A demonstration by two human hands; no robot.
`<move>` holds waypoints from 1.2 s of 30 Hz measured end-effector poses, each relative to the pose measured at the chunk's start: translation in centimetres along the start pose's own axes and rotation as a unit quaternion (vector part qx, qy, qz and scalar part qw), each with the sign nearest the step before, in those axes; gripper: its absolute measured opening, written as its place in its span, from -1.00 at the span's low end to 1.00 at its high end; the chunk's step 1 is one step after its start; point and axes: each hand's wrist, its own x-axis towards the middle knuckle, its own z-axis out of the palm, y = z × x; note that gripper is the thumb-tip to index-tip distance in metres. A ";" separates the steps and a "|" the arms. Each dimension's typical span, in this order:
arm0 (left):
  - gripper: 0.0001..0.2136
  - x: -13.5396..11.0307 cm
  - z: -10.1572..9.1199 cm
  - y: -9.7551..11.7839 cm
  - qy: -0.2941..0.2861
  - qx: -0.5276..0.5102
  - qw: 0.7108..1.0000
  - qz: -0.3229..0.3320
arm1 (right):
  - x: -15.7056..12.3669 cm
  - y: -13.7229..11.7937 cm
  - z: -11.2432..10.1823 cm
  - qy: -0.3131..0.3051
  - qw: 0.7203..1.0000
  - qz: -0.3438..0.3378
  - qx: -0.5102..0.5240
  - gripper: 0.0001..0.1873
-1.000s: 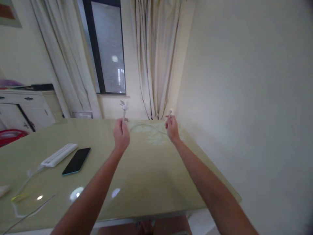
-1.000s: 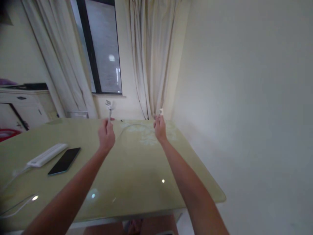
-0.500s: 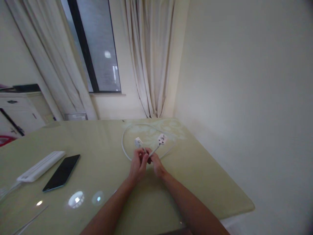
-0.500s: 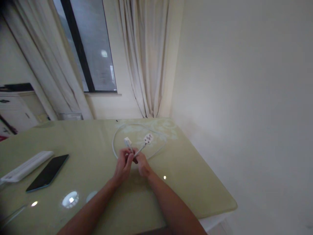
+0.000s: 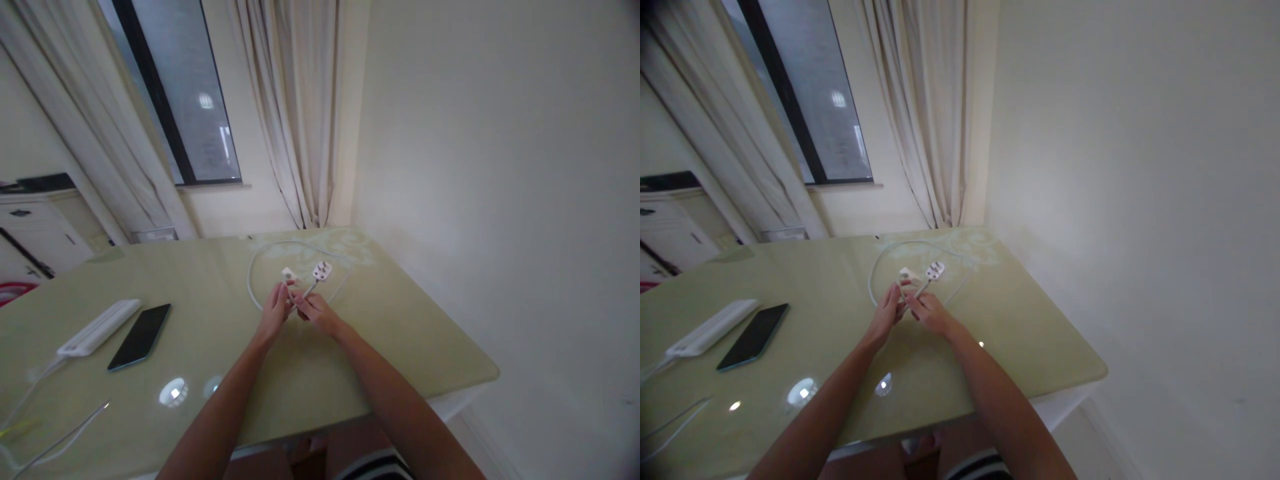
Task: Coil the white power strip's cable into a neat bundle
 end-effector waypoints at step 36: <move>-0.86 -2.0 0.3 1.9 0.068 0.065 0.973 0.212 | 0.3 1.7 1.6 0.178 0.983 -0.037 -0.017 -0.67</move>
